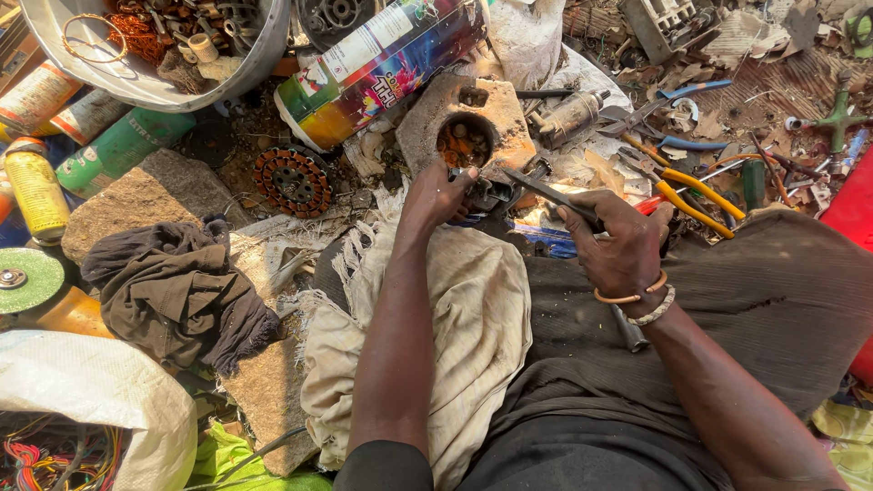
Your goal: The person sits on the ground and uses a hammer and pliers to disassemble and adjust a small metal component. They repeatedly strike the part, use pliers to grip and twist sections, and inspect the separated pieces.
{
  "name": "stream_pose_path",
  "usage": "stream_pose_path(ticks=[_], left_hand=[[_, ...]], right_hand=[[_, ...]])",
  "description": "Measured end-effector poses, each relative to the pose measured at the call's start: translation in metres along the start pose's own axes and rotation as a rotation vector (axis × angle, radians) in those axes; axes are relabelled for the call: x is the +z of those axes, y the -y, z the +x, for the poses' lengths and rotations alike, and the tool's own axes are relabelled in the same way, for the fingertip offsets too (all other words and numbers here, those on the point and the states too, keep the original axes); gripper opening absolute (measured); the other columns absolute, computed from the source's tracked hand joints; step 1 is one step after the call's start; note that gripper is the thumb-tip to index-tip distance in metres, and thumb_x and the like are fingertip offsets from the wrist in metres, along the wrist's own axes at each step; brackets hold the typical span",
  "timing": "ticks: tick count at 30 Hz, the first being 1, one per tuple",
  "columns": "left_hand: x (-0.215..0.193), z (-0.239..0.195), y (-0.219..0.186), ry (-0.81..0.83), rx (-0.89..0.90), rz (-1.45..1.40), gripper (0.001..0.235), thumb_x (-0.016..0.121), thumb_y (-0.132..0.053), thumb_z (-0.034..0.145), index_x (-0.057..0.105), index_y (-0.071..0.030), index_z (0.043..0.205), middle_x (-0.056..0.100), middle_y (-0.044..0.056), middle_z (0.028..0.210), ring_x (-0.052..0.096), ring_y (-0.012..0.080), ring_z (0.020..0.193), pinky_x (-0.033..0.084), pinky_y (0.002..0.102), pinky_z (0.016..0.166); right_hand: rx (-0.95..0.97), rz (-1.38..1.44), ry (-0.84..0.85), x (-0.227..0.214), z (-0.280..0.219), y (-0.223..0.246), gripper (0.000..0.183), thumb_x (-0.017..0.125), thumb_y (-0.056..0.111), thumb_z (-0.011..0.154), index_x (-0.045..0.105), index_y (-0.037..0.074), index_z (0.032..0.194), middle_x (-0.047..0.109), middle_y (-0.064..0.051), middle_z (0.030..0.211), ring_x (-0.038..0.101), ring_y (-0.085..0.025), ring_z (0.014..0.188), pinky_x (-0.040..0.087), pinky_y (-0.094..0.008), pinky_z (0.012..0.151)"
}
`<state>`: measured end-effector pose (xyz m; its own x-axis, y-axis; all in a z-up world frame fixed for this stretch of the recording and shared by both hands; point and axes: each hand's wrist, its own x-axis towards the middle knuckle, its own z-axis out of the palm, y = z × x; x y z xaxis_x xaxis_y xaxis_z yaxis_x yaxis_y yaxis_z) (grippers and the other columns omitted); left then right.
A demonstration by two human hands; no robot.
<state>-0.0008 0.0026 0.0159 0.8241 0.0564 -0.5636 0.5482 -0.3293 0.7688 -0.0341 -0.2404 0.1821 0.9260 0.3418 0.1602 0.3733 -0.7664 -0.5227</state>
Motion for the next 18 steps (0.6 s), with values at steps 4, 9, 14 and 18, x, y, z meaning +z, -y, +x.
stream_pose_path(ticks=[4, 9, 14, 18], left_hand=[[-0.005, -0.009, -0.019, 0.078, -0.129, 0.009, 0.064, 0.056, -0.053, 0.098, 0.074, 0.004, 0.078, 0.073, 0.014, 0.063, 0.074, 0.0215, 0.052, 0.060, 0.039, 0.054], [-0.004, -0.015, -0.026, 0.070, -0.176, 0.071, 0.070, 0.052, -0.060, 0.100, 0.074, -0.003, 0.066, 0.072, 0.008, 0.056, 0.066, 0.0175, 0.048, 0.056, 0.040, 0.054], [0.000, -0.017, -0.029, 0.007, -0.152, 0.208, 0.075, 0.047, -0.063, 0.101, 0.075, -0.005, 0.061, 0.074, 0.012, 0.061, 0.072, 0.0227, 0.058, 0.058, 0.043, 0.072], [0.005, -0.021, -0.035, -0.291, 0.062, 0.348, 0.055, 0.054, -0.058, 0.101, 0.072, -0.005, 0.099, 0.073, 0.023, 0.089, 0.071, 0.0379, 0.085, 0.054, 0.053, 0.078]], right_hand=[[-0.073, 0.033, -0.096, -0.003, 0.003, 0.004, 0.016, 0.079, 0.009, 0.096, 0.073, -0.001, 0.106, 0.077, -0.015, 0.100, 0.075, -0.022, 0.088, 0.057, -0.040, 0.080], [-0.042, 0.100, -0.184, -0.009, 0.003, -0.004, 0.018, 0.081, 0.008, 0.102, 0.069, -0.001, 0.111, 0.075, -0.016, 0.107, 0.076, -0.021, 0.096, 0.063, -0.032, 0.081], [0.008, 0.051, -0.209, -0.014, -0.012, -0.008, 0.028, 0.084, 0.011, 0.098, 0.066, -0.002, 0.116, 0.074, -0.016, 0.104, 0.074, -0.020, 0.091, 0.061, -0.032, 0.076], [0.011, 0.111, -0.153, -0.007, -0.016, -0.006, 0.028, 0.083, 0.013, 0.098, 0.065, 0.000, 0.116, 0.074, -0.015, 0.104, 0.075, -0.020, 0.093, 0.063, -0.031, 0.078]])
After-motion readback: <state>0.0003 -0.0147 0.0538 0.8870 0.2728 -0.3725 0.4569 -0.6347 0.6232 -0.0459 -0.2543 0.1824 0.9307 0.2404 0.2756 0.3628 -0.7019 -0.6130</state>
